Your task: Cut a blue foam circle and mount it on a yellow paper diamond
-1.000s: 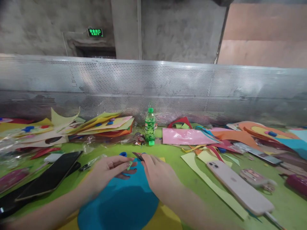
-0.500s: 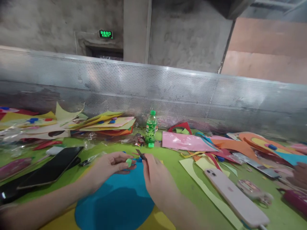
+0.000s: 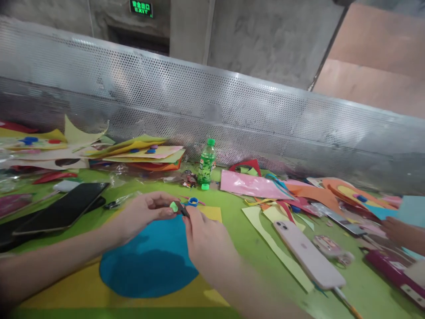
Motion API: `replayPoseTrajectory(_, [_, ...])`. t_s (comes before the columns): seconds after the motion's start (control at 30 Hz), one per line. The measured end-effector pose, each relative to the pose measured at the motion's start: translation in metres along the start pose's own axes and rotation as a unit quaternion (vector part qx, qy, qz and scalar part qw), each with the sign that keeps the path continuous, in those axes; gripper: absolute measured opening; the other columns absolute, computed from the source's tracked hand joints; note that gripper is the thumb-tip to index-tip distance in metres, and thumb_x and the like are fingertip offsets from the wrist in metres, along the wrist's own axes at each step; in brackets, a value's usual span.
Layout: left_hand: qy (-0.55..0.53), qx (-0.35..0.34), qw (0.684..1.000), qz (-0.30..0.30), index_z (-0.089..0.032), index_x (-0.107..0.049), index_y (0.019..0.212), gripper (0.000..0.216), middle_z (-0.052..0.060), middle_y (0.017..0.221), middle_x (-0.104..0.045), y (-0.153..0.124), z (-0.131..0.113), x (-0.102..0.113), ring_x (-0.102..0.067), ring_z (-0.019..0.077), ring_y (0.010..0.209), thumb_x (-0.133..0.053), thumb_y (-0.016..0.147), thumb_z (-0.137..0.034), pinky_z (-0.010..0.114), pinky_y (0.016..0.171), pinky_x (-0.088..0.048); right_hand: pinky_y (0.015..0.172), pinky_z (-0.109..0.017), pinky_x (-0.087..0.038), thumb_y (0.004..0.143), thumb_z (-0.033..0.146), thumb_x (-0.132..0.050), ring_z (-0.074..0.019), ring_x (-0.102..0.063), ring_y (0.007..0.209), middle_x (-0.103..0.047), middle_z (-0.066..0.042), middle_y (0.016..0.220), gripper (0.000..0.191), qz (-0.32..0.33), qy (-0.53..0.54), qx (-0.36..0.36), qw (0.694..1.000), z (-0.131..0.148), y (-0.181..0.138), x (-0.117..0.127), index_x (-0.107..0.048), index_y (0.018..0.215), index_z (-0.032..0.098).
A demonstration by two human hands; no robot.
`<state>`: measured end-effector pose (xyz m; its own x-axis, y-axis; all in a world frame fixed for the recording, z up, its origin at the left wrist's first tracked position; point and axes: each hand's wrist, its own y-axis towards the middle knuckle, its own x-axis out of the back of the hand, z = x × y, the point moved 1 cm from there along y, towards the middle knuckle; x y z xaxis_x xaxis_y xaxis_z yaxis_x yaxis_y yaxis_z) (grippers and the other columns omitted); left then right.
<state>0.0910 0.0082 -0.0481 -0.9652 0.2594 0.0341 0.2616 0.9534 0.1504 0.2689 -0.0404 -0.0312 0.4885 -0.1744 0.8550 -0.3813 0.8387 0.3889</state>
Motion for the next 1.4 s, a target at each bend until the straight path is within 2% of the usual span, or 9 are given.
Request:
replayPoseTrajectory(0.13, [-0.011, 0.022, 1.000, -0.002, -0.019, -0.067, 0.088, 0.029, 0.004, 0.090, -0.072, 0.000, -0.001, -0.001, -0.065, 0.0194, 0.086, -0.074, 0.061, -0.027, 0.031, 0.080, -0.050, 0.037, -0.022, -0.020, 0.091, 0.029, -0.026, -0.0097, -0.045, 0.037, -0.064, -0.005, 0.067, 0.039, -0.020, -0.027, 0.004, 0.999, 0.002, 0.000, 0.001, -0.053, 0.114, 0.014])
replayPoseTrajectory(0.33, [-0.098, 0.037, 0.994, 0.009, -0.020, -0.070, 0.091, 0.027, 0.003, 0.093, -0.071, 0.000, 0.001, -0.003, -0.064, 0.0170, 0.087, -0.072, 0.067, -0.032, 0.028, 0.084, -0.049, 0.038, -0.022, -0.023, 0.090, 0.028, -0.026, -0.0110, -0.052, 0.043, -0.067, -0.006, 0.074, 0.039, -0.034, -0.041, 0.011, 0.999, 0.000, 0.001, 0.000, -0.055, 0.112, 0.014])
replayPoseTrajectory(0.63, [-0.109, 0.043, 0.993, 0.000, -0.019, -0.069, 0.090, 0.027, 0.004, 0.092, -0.071, 0.001, 0.000, -0.003, -0.065, 0.0154, 0.081, -0.074, 0.064, -0.024, 0.028, 0.080, -0.049, 0.038, -0.023, -0.025, 0.090, 0.028, -0.026, -0.0136, -0.055, 0.044, -0.068, -0.007, 0.076, 0.039, -0.055, -0.053, 0.016, 0.997, -0.002, -0.001, -0.003, -0.055, 0.112, 0.014])
replayPoseTrajectory(0.8, [-0.121, 0.035, 0.992, -0.001, -0.019, -0.069, 0.082, 0.019, 0.003, 0.083, -0.071, 0.001, 0.000, -0.003, -0.064, 0.0150, 0.076, -0.074, 0.064, -0.021, 0.028, 0.076, -0.049, 0.041, -0.025, -0.026, 0.091, 0.027, -0.028, -0.0159, -0.059, 0.051, -0.069, -0.005, 0.082, 0.034, -0.070, -0.080, 0.030, 0.994, -0.004, 0.000, -0.007, -0.054, 0.111, 0.016])
replayPoseTrajectory(1.03, [-0.129, 0.053, 0.990, 0.005, -0.018, -0.072, 0.077, 0.017, 0.003, 0.078, -0.071, 0.001, 0.002, -0.003, -0.060, 0.0133, 0.068, -0.075, 0.062, -0.024, 0.023, 0.063, -0.044, 0.042, -0.025, -0.028, 0.092, 0.028, -0.028, -0.0161, -0.060, 0.053, -0.069, -0.004, 0.083, 0.033, -0.060, -0.084, 0.023, 0.994, -0.005, 0.000, -0.010, -0.053, 0.110, 0.018])
replayPoseTrajectory(1.23, [-0.139, 0.065, 0.988, -0.002, -0.019, -0.072, 0.072, 0.013, 0.003, 0.075, -0.071, 0.001, 0.001, -0.005, -0.059, 0.0143, 0.070, -0.075, 0.060, -0.022, 0.025, 0.067, -0.044, 0.045, -0.025, -0.033, 0.093, 0.028, -0.026, -0.0171, -0.062, 0.059, -0.068, -0.006, 0.086, 0.032, -0.043, -0.074, 0.015, 0.996, -0.005, 0.000, -0.010, -0.053, 0.107, 0.018])
replayPoseTrajectory(1.4, [-0.098, 0.067, 0.993, -0.015, -0.020, -0.070, 0.069, 0.015, 0.000, 0.072, -0.069, -0.001, -0.001, -0.006, -0.056, 0.0117, 0.063, -0.076, 0.057, -0.025, 0.023, 0.061, -0.041, 0.047, -0.024, -0.034, 0.092, 0.028, -0.026, -0.0172, -0.062, 0.063, -0.067, -0.007, 0.087, 0.033, -0.040, -0.063, 0.015, 0.997, -0.005, 0.000, -0.011, -0.054, 0.106, 0.018])
